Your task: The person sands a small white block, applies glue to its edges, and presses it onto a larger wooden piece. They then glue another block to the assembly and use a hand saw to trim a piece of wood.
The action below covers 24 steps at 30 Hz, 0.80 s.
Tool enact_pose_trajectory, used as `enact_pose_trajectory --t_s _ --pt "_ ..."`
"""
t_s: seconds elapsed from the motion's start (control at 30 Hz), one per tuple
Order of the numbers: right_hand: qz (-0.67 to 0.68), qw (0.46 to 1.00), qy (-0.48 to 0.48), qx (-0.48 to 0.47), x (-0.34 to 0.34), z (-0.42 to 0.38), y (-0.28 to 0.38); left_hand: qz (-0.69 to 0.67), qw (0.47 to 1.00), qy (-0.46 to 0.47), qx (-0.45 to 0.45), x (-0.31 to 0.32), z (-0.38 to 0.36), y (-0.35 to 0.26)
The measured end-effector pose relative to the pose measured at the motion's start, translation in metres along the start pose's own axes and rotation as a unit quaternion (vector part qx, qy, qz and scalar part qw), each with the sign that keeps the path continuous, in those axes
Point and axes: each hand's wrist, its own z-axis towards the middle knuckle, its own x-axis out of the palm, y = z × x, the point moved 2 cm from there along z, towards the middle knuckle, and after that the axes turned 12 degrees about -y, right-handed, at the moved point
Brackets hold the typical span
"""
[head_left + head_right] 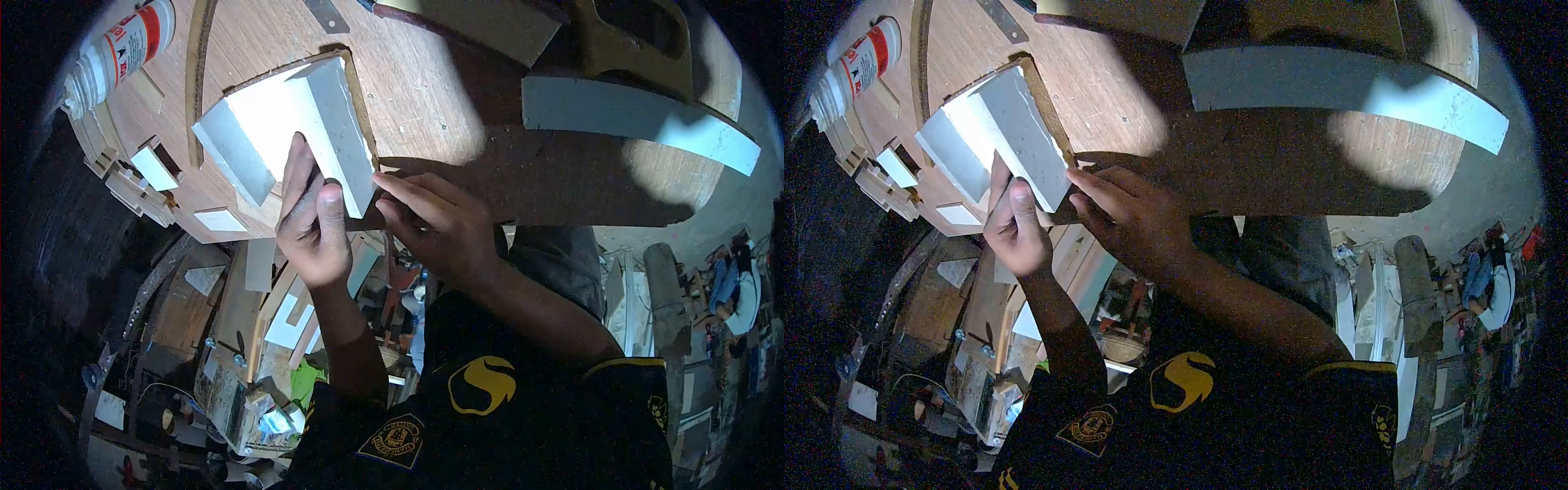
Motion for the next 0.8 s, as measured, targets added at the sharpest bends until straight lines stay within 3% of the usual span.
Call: enact_pose_trajectory --t_s 0.1,0.2,0.3,0.6,0.67,0.7,0.73,0.8 --pt "0.004 1.000 0.000 0.018 -0.002 -0.003 -0.002 -0.020 1.000 -0.003 -0.015 0.002 0.000 -0.003" --pt "-0.016 0.999 -0.025 -0.021 -0.001 -0.003 -0.004 -0.053 0.997 -0.021 -0.060 0.003 -0.002 -0.001" --pt "-0.011 0.999 -0.036 -0.036 0.000 -0.003 -0.004 -0.025 1.000 0.008 0.016 0.000 -0.001 0.005" --pt "-0.014 0.998 -0.042 -0.045 -0.001 0.000 0.002 -0.033 0.999 -0.002 -0.006 0.001 0.000 -0.001" --pt "0.019 0.998 -0.050 0.023 -0.007 0.010 0.010 -0.029 0.999 -0.017 -0.021 0.001 0.004 -0.007" --pt "0.034 0.992 -0.110 -0.042 -0.002 0.013 0.001 -0.023 0.999 -0.032 -0.037 0.001 0.007 -0.011" --pt "0.035 0.992 -0.111 -0.044 -0.003 0.018 0.006 -0.023 0.999 -0.033 -0.035 0.002 0.012 -0.017" --pt "0.094 0.990 -0.068 0.082 -0.007 0.033 0.017 0.024 0.996 -0.044 -0.076 0.005 0.022 -0.028"
